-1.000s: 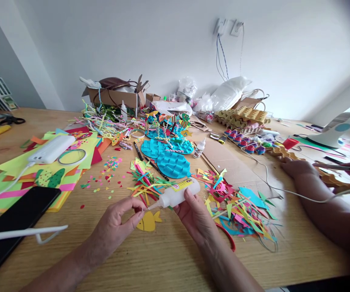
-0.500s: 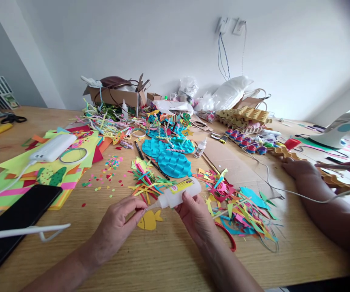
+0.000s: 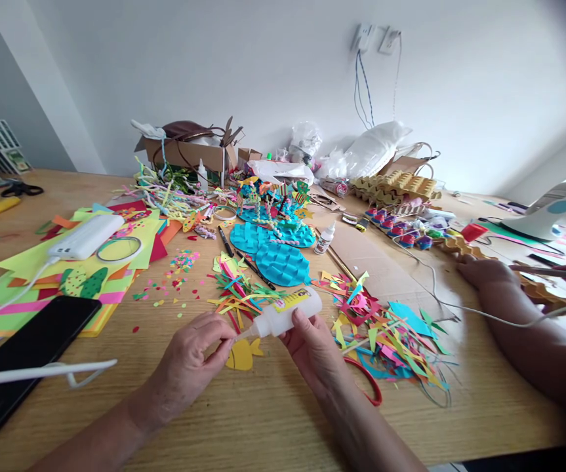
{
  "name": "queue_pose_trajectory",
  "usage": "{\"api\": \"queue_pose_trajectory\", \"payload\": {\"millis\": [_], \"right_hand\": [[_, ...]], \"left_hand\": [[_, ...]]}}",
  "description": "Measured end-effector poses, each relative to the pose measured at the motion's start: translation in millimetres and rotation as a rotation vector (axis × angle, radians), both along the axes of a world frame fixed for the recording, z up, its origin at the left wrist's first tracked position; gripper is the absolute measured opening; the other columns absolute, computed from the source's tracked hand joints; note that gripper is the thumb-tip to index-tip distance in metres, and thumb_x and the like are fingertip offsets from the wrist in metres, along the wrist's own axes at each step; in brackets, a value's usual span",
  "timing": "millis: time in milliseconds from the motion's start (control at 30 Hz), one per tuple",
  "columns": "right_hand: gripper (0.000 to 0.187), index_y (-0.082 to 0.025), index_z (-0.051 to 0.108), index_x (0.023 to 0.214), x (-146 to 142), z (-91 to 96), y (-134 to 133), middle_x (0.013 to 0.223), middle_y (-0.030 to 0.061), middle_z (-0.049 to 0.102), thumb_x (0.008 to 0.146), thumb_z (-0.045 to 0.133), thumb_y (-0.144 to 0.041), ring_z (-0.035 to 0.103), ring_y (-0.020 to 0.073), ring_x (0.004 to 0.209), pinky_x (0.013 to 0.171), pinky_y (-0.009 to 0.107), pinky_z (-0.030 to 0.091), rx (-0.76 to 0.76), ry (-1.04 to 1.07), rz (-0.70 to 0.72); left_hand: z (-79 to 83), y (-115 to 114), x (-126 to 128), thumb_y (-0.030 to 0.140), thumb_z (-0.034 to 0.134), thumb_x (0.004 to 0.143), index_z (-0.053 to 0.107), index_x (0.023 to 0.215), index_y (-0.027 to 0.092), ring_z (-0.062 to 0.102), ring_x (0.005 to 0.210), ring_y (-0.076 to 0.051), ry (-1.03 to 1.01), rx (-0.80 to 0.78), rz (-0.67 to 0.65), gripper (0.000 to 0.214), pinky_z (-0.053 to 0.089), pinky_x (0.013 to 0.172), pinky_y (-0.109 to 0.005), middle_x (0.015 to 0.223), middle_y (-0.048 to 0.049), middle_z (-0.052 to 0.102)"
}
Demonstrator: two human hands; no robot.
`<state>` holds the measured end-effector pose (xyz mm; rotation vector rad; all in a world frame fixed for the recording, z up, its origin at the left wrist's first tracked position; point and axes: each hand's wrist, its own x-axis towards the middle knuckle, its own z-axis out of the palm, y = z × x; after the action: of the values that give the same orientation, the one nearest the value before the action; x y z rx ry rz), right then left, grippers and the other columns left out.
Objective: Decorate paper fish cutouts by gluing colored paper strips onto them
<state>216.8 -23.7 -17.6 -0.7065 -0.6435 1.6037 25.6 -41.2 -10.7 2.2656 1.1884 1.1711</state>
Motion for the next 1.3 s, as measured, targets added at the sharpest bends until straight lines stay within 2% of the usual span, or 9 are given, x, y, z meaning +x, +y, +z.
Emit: {"api": "queue_pose_trajectory", "payload": {"millis": [167, 367, 633, 833, 1000, 1133, 1300], "right_hand": [[0.036, -0.019, 0.061, 0.093, 2, -0.9, 1, 0.084, 0.0024, 0.069, 0.064, 0.077, -0.033, 0.064, 0.0128, 0.069, 0.054, 0.017, 0.049, -0.044, 0.03, -0.009], [0.035, -0.02, 0.061, 0.094, 5, -1.0, 2, 0.087, 0.0024, 0.069, 0.066, 0.076, -0.033, 0.064, 0.0134, 0.071, 0.055, 0.018, 0.05, -0.061, 0.033, -0.015], [0.039, -0.021, 0.058, 0.095, 10, -0.6, 4, 0.092, 0.0018, 0.067, 0.064, 0.077, -0.034, 0.064, 0.014, 0.074, 0.056, 0.019, 0.049, -0.065, -0.033, -0.038], [0.041, -0.021, 0.055, 0.099, 17, 4.2, -5, 0.093, 0.0026, 0.065, 0.066, 0.075, -0.035, 0.062, 0.0169, 0.079, 0.061, 0.024, 0.048, 0.039, -0.218, -0.032], [0.042, -0.018, 0.054, 0.094, 19, -5.4, -8, 0.084, 0.0018, 0.063, 0.064, 0.076, -0.036, 0.061, 0.0157, 0.074, 0.059, 0.023, 0.047, -0.046, -0.26, -0.019], [0.046, -0.018, 0.051, 0.094, 18, -7.9, -6, 0.08, 0.001, 0.062, 0.061, 0.078, -0.034, 0.06, 0.0134, 0.067, 0.052, 0.02, 0.045, -0.094, -0.244, -0.054], [0.05, -0.022, 0.046, 0.097, 20, -7.2, -6, 0.08, -0.0018, 0.06, 0.06, 0.078, -0.033, 0.06, 0.0138, 0.07, 0.052, 0.02, 0.047, -0.145, -0.319, -0.013]], "left_hand": [[2.9, 0, 1, 0.013, 0.045, 0.078, 0.054, 0.066, 0.019, 0.056, 0.058, -0.012, -0.089, -0.111, 0.017, 0.016, 0.042, 0.057, -0.02, 0.062, 0.0025, 0.058], [8.1, -3, -2, 0.02, 0.048, 0.078, 0.058, 0.07, 0.019, 0.057, 0.063, -0.013, -0.219, -0.266, 0.016, 0.013, 0.044, 0.059, -0.02, 0.066, 0.0019, 0.06], [-1.6, -4, -7, 0.027, 0.053, 0.082, 0.061, 0.084, 0.022, 0.055, 0.071, -0.012, -0.463, -0.491, -0.027, 0.01, 0.045, 0.063, -0.018, 0.075, 0.0027, 0.06], [-8.1, -1, -6, 0.024, 0.059, 0.079, 0.062, 0.086, 0.023, 0.058, 0.075, -0.012, -0.515, -0.502, -0.04, 0.008, 0.046, 0.069, -0.017, 0.079, 0.0037, 0.062], [0.1, -2, -4, 0.021, 0.053, 0.081, 0.062, 0.088, 0.023, 0.059, 0.078, -0.012, -0.49, -0.464, -0.038, 0.012, 0.046, 0.071, -0.018, 0.08, 0.0028, 0.063], [7.7, -5, -3, 0.019, 0.049, 0.079, 0.062, 0.079, 0.021, 0.057, 0.071, -0.011, -0.41, -0.406, -0.045, 0.013, 0.045, 0.065, -0.017, 0.073, 0.0025, 0.06], [5.9, -2, -1, 0.021, 0.051, 0.075, 0.062, 0.072, 0.019, 0.056, 0.065, -0.012, -0.376, -0.422, -0.013, 0.011, 0.045, 0.059, -0.017, 0.068, 0.0021, 0.059]]}}
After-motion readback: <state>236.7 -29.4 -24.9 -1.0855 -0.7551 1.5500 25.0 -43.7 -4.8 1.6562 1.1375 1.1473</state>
